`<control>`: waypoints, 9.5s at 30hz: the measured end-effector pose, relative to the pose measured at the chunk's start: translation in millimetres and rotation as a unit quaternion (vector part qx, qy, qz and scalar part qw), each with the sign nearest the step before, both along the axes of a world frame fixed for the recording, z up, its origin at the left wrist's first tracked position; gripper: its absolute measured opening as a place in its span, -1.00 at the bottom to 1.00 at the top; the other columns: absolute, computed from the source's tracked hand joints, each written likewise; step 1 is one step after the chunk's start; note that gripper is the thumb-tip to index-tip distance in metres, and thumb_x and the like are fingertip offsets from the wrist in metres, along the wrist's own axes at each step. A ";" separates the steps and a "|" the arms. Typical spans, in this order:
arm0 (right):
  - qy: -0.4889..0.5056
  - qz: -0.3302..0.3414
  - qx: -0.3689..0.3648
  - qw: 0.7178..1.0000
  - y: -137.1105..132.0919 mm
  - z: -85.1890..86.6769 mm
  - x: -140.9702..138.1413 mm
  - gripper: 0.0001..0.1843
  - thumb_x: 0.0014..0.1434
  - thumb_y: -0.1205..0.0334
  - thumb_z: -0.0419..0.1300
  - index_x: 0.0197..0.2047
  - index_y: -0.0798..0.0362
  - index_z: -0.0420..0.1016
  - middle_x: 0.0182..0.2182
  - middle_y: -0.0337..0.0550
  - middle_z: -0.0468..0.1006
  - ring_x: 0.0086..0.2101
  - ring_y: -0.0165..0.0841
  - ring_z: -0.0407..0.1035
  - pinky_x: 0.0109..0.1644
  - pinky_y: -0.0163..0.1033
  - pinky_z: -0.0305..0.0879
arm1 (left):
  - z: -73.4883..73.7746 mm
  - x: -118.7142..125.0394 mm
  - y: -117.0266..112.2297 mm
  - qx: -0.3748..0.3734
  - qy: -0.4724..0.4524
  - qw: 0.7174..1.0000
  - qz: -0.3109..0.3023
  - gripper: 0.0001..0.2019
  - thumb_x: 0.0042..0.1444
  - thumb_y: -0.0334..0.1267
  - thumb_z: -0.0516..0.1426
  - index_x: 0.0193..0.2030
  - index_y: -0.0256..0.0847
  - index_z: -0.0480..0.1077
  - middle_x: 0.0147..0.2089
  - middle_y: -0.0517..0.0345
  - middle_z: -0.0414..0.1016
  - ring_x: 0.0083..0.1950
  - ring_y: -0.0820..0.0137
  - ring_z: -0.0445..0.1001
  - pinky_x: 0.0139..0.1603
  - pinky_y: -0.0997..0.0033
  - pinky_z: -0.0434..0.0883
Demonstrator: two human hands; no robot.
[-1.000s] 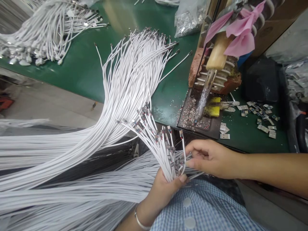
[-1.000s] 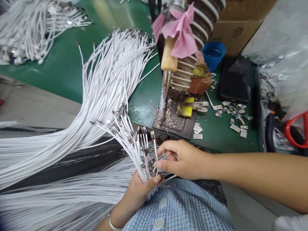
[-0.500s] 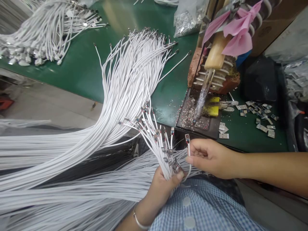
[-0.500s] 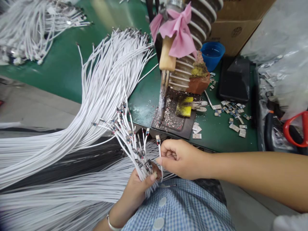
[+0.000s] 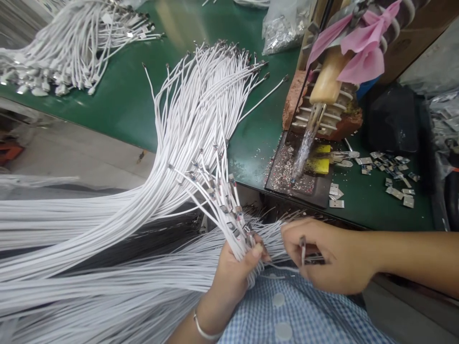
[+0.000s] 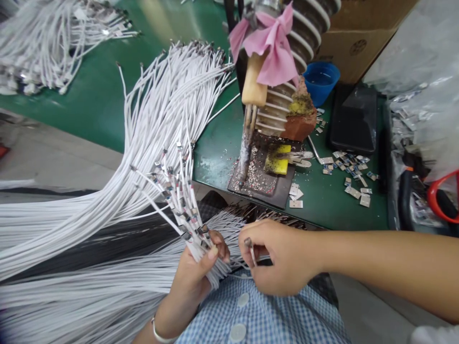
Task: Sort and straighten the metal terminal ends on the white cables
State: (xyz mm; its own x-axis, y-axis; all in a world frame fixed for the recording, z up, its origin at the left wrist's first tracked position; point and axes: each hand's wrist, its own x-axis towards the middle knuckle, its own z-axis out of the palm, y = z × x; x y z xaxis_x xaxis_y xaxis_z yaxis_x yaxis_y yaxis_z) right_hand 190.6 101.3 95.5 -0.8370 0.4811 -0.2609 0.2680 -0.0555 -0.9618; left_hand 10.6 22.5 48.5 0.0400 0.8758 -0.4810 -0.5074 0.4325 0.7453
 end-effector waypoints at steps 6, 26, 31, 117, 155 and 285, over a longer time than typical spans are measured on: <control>-0.019 -0.059 0.063 0.996 1.3 -7.0 -1.1 -0.78 0.00 0.23 0.19 -0.56 0.09 0.24 -0.55 -0.28 0.26 -0.51 -0.49 0.15 -0.47 -0.37 0.09 | -3.3 8.5 -5.2 -0.043 -0.001 0.999 -0.009 -0.76 -0.13 -0.20 0.31 -0.33 -0.27 0.44 -0.48 0.21 0.49 -0.45 0.48 0.44 -0.39 0.52 0.38; -0.063 -0.101 0.035 0.992 1.8 -6.5 -2.2 -0.83 0.08 0.33 0.02 -0.53 0.07 0.20 -0.62 -0.35 0.19 -0.58 -0.52 0.07 -0.54 -0.40 0.02 | -0.5 10.5 -2.6 -0.068 0.031 0.997 0.030 -0.73 -0.13 -0.17 0.30 -0.34 -0.26 0.38 -0.51 0.19 0.52 -0.45 0.44 0.45 -0.39 0.48 0.38; -0.061 -0.095 0.031 0.993 3.6 -5.6 -1.7 -0.82 0.09 0.33 0.03 -0.55 0.08 0.20 -0.62 -0.35 0.18 -0.58 -0.52 0.07 -0.54 -0.40 0.03 | -0.3 9.6 -0.7 -0.074 0.023 0.996 0.034 -0.72 -0.20 -0.21 0.34 -0.39 -0.25 0.38 -0.55 0.24 0.48 -0.50 0.51 0.39 -0.43 0.53 0.34; 0.005 -0.242 0.418 0.876 29.9 15.8 16.3 -0.88 0.10 0.46 0.10 -0.36 0.04 0.31 -0.36 -0.16 0.42 -0.33 -0.36 0.36 -0.31 -0.24 0.32 | 54.2 27.2 84.3 0.169 0.192 0.966 -0.048 -0.84 -0.09 -0.44 0.20 -0.54 -0.22 0.28 -0.58 0.31 0.30 -0.58 0.55 0.21 -0.53 0.51 0.23; -0.022 -0.235 0.435 0.869 29.8 15.8 17.9 -0.90 0.09 0.42 0.12 -0.40 0.03 0.32 -0.36 -0.14 0.44 -0.30 -0.33 0.38 -0.31 -0.23 0.34 | 57.5 22.6 89.6 0.198 0.233 0.950 -0.066 -0.83 -0.08 -0.44 0.21 -0.55 -0.22 0.29 -0.61 0.34 0.27 -0.61 0.56 0.19 -0.54 0.52 0.23; -0.039 -0.203 0.430 0.879 16.1 29.5 22.8 -0.85 0.05 0.47 0.12 -0.39 0.00 0.33 -0.41 -0.14 0.60 -0.16 -0.24 0.49 -0.17 -0.26 0.50 | 60.2 17.1 95.0 0.194 0.231 0.949 -0.090 -0.81 -0.11 -0.44 0.20 -0.56 -0.20 0.25 -0.54 0.27 0.35 -0.49 0.46 0.33 -0.43 0.44 0.34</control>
